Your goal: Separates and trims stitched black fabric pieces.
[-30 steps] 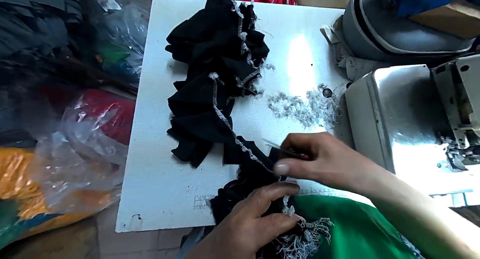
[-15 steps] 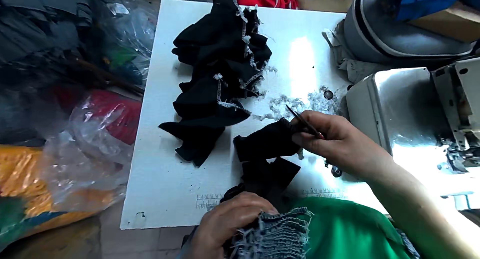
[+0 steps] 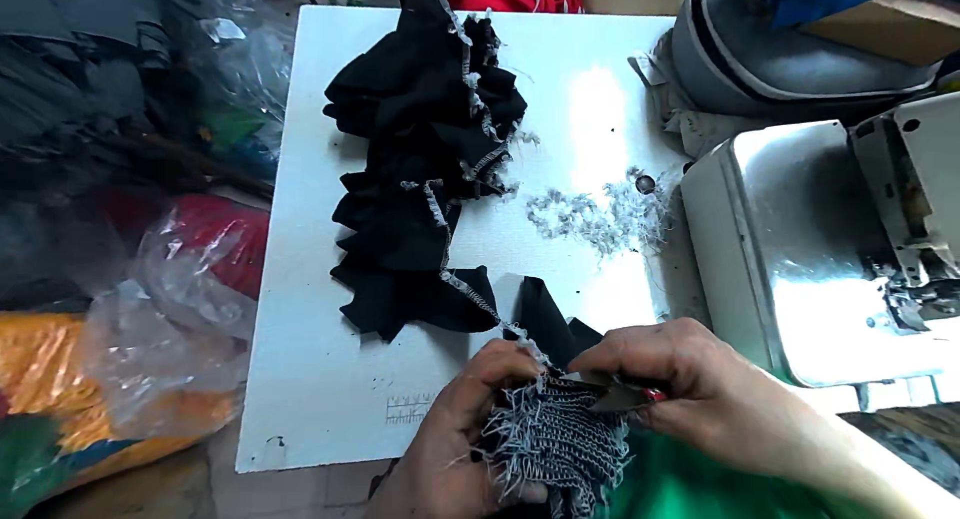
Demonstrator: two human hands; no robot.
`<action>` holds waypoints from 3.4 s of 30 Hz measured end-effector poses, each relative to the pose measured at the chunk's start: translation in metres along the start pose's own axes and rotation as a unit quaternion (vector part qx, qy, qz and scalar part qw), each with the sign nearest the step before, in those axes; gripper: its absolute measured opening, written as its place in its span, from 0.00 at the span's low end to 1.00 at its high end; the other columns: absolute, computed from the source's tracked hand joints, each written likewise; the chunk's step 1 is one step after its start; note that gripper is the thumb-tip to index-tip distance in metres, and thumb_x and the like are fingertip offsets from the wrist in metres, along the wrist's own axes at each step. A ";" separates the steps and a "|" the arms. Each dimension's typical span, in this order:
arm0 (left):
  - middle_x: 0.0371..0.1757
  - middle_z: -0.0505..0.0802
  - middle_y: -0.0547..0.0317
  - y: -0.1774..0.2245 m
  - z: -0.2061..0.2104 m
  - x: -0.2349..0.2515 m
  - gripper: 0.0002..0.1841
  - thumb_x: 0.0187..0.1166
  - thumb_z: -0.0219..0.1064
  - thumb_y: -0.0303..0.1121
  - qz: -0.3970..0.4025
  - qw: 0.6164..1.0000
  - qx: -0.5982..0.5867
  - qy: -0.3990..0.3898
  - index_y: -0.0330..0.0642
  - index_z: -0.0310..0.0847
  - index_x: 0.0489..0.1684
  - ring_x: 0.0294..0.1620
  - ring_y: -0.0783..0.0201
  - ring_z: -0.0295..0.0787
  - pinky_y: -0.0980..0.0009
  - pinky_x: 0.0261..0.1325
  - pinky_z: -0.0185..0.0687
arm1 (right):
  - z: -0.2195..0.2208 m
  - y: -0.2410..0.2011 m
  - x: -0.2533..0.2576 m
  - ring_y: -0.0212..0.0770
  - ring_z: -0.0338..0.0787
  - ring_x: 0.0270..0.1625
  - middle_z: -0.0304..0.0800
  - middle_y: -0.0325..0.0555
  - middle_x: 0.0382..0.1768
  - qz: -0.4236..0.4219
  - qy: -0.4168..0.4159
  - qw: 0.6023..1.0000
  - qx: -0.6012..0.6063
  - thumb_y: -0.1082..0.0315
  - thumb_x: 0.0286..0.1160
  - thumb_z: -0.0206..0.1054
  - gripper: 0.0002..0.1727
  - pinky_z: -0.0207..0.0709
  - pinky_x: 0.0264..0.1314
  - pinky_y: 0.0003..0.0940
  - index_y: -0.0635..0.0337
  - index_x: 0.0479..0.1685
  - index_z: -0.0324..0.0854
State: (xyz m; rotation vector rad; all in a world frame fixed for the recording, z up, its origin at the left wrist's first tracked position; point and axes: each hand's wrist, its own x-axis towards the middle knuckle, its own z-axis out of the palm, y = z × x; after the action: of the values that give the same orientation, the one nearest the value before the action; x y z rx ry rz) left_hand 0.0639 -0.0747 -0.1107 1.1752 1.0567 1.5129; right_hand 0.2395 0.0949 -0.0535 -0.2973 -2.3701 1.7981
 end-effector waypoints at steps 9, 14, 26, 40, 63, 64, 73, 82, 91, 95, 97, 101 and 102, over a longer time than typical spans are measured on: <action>0.80 0.79 0.82 -0.003 -0.008 -0.008 0.27 0.78 0.68 0.54 -0.029 0.998 0.001 -0.057 0.59 0.79 0.75 0.77 0.85 0.73 0.81 0.78 0.71 | 0.006 -0.004 -0.001 0.32 0.89 0.48 0.93 0.46 0.44 -0.067 -0.015 0.996 -0.059 0.77 0.72 0.61 0.18 0.79 0.52 0.21 0.61 0.59 0.89; 0.67 0.87 0.91 0.007 -0.002 -0.003 0.25 0.77 0.68 0.57 -0.015 0.999 0.043 -0.003 0.63 0.81 0.72 0.68 0.92 0.79 0.87 0.70 0.76 | -0.007 -0.002 -0.004 0.18 0.83 0.38 0.90 0.35 0.37 -0.016 0.018 0.996 -0.080 0.73 0.73 0.65 0.15 0.75 0.42 0.09 0.57 0.58 0.88; 0.68 0.89 0.93 0.011 -0.011 -0.002 0.24 0.73 0.69 0.56 -0.066 0.996 -0.035 0.046 0.72 0.84 0.71 0.68 0.92 0.80 0.88 0.70 0.76 | -0.015 -0.014 -0.042 0.12 0.75 0.27 0.80 0.23 0.29 0.162 0.070 0.967 0.181 0.33 0.84 0.49 0.34 0.69 0.28 0.09 0.52 0.58 0.85; 0.67 0.90 0.86 0.011 -0.014 0.007 0.22 0.76 0.71 0.50 -0.071 0.993 -0.095 0.016 0.65 0.85 0.70 0.69 0.87 0.82 0.85 0.71 0.76 | -0.004 -0.011 -0.021 0.16 0.73 0.20 0.76 0.23 0.23 0.314 -0.048 0.886 0.338 0.47 0.92 0.43 0.22 0.66 0.22 0.12 0.49 0.55 0.79; 0.66 0.89 0.91 0.010 -0.013 0.010 0.21 0.78 0.68 0.55 -0.062 0.998 -0.016 -0.004 0.68 0.85 0.68 0.67 0.91 0.80 0.87 0.71 0.75 | 0.008 -0.003 -0.018 0.12 0.64 0.17 0.68 0.20 0.16 0.175 0.231 0.935 0.205 0.51 0.93 0.48 0.20 0.58 0.18 0.07 0.48 0.41 0.82; 0.66 0.89 0.91 0.009 -0.014 0.009 0.21 0.77 0.68 0.55 -0.065 0.998 -0.014 -0.001 0.68 0.85 0.68 0.67 0.90 0.80 0.87 0.70 0.75 | 0.004 -0.002 -0.016 0.13 0.64 0.15 0.68 0.21 0.15 0.182 0.265 0.925 0.200 0.49 0.93 0.48 0.19 0.58 0.16 0.08 0.46 0.44 0.82; 0.72 0.82 0.95 0.011 -0.025 -0.006 0.22 0.76 0.67 0.61 -0.046 0.991 0.125 0.008 0.72 0.84 0.67 0.77 0.86 0.71 0.82 0.79 0.67 | 0.007 0.029 0.015 0.24 0.70 0.18 0.81 0.32 0.26 0.341 0.101 0.923 0.150 0.43 0.89 0.51 0.26 0.65 0.20 0.21 0.51 0.62 0.86; 0.56 0.88 0.76 0.027 -0.010 -0.026 0.17 0.85 0.60 0.55 0.004 0.947 0.322 0.004 0.52 0.79 0.52 0.76 0.81 0.71 0.73 0.88 0.48 | -0.004 0.055 0.049 0.19 0.71 0.21 0.89 0.32 0.50 0.301 0.271 0.894 0.193 0.55 0.92 0.53 0.19 0.65 0.22 0.17 0.54 0.68 0.80; 0.51 0.91 0.67 0.022 0.018 -0.024 0.11 0.89 0.53 0.44 0.094 0.869 0.484 0.044 0.50 0.76 0.46 0.73 0.73 0.76 0.71 0.89 0.40 | -0.008 0.016 0.019 0.26 0.83 0.27 0.88 0.34 0.32 0.066 0.060 0.983 -0.159 0.56 0.87 0.58 0.19 0.77 0.28 0.22 0.54 0.62 0.87; 0.48 0.83 0.57 0.020 0.015 -0.024 0.11 0.86 0.58 0.43 0.088 0.903 0.419 0.015 0.46 0.75 0.49 0.55 0.66 0.80 0.77 0.70 0.68 | -0.018 0.006 0.012 0.18 0.79 0.26 0.84 0.29 0.24 0.034 -0.057 0.991 -0.119 0.43 0.86 0.53 0.27 0.71 0.28 0.14 0.55 0.48 0.89; 0.53 0.81 0.58 0.018 0.016 -0.023 0.10 0.86 0.60 0.42 0.081 0.921 0.380 0.017 0.47 0.77 0.50 0.60 0.70 0.78 0.79 0.72 0.66 | -0.021 0.005 0.013 0.17 0.78 0.27 0.82 0.31 0.24 0.065 -0.118 0.988 -0.072 0.40 0.86 0.52 0.30 0.68 0.29 0.15 0.57 0.46 0.88; 0.74 0.76 0.67 0.014 0.020 -0.025 0.09 0.85 0.63 0.41 0.077 0.944 0.318 0.033 0.51 0.80 0.54 0.81 0.81 0.65 0.80 0.84 0.62 | -0.027 0.002 0.016 0.21 0.78 0.29 0.78 0.32 0.24 0.101 -0.211 0.971 -0.050 0.38 0.88 0.46 0.33 0.67 0.30 0.18 0.59 0.42 0.83; 0.78 0.74 0.68 0.014 0.021 -0.025 0.09 0.85 0.63 0.41 0.079 0.946 0.313 0.034 0.51 0.80 0.54 0.84 0.80 0.62 0.78 0.86 0.60 | -0.029 0.002 0.017 0.20 0.78 0.30 0.78 0.32 0.24 0.102 -0.227 0.968 -0.045 0.40 0.89 0.46 0.32 0.67 0.30 0.18 0.59 0.40 0.83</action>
State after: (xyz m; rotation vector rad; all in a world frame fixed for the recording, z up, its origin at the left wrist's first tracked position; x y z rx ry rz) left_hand 0.0852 -0.1001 -0.0986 1.6804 1.5907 1.3793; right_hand 0.2304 0.1260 -0.0474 -0.1564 -2.8265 2.0349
